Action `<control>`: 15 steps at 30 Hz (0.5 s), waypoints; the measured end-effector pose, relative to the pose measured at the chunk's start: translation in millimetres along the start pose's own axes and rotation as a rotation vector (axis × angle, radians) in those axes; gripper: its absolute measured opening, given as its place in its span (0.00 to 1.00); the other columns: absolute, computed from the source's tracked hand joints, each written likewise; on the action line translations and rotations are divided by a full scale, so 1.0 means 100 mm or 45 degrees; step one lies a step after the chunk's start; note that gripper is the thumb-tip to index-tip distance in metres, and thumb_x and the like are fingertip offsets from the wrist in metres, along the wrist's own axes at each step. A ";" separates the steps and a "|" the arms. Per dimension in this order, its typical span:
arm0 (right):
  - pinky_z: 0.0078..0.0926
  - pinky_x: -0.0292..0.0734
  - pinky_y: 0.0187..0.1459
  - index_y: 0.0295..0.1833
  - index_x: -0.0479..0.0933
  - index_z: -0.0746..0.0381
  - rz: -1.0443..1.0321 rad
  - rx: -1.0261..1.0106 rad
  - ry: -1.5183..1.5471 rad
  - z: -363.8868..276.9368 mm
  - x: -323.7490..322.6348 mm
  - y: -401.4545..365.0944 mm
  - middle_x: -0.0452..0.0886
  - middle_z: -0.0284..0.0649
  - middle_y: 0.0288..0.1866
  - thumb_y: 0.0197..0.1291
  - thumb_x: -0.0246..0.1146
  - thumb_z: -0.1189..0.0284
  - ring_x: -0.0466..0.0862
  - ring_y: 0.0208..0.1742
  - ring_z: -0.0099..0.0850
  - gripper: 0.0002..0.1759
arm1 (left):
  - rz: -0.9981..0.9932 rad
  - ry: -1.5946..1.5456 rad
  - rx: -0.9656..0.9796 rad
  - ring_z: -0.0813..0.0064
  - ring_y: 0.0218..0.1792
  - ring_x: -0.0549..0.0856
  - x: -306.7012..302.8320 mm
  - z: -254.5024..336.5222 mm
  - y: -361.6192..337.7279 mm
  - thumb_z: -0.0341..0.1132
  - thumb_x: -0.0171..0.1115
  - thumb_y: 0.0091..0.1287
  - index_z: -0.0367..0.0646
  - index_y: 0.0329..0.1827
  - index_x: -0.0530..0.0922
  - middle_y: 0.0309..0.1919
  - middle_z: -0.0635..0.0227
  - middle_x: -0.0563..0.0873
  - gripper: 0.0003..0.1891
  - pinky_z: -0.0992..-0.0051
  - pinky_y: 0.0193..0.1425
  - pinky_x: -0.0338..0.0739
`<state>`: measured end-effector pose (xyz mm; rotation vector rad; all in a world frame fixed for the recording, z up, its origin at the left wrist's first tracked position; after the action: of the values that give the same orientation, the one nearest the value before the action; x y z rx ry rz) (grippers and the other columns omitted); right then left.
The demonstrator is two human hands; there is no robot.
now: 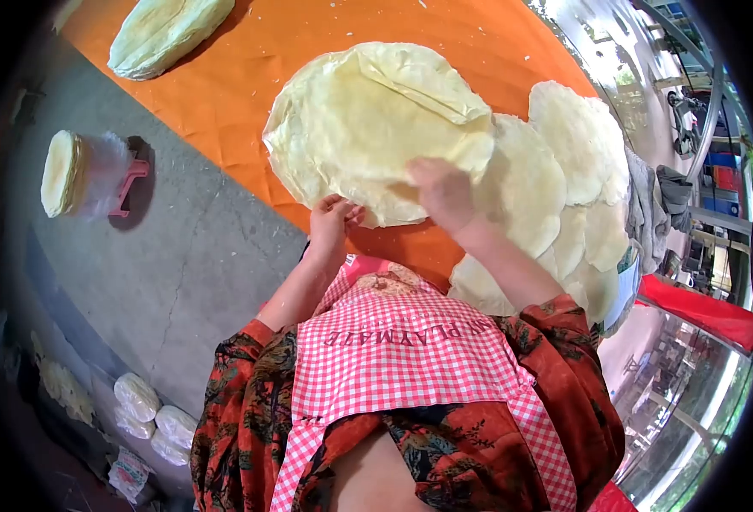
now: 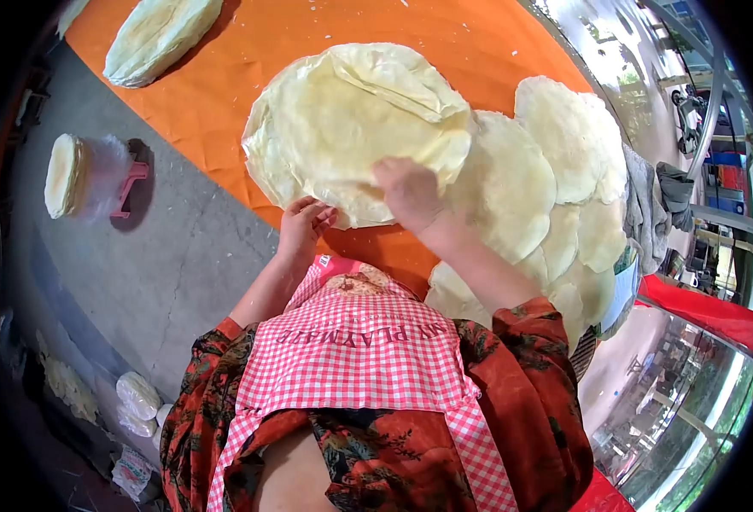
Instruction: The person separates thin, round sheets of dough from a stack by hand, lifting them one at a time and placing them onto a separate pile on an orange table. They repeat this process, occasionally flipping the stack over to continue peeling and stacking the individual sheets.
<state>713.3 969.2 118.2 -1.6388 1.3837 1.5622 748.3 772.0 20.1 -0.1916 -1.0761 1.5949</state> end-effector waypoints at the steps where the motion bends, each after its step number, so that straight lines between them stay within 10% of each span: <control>1: 0.34 0.78 0.33 0.34 0.76 0.59 -0.043 -0.008 -0.023 0.06 0.33 -0.19 0.79 0.36 0.33 0.51 0.57 0.72 0.81 0.37 0.38 0.05 | -0.029 0.014 -0.008 0.65 0.40 0.85 -0.01 -0.03 0.04 0.24 0.54 0.66 0.31 0.51 0.70 0.41 0.57 0.81 0.12 0.72 0.46 0.82; 15: 0.37 0.76 0.51 0.57 0.71 0.65 -0.223 -0.109 -0.014 0.03 0.47 -0.49 0.75 0.39 0.57 0.50 0.60 0.75 0.74 0.60 0.40 0.25 | -0.349 -0.385 -0.159 0.61 0.47 0.82 0.06 0.05 0.09 0.28 0.49 0.69 0.34 0.56 0.68 0.47 0.58 0.79 0.14 0.59 0.56 0.79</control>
<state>747.5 974.3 59.5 -1.7487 1.1477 1.5440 737.3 775.5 19.3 0.1155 -1.3737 1.3357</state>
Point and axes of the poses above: each hand's wrist, its own y-axis towards the middle knuckle, its own x-axis out of the palm, z = x × y, the point moved 2 cm from there along y, towards the middle knuckle
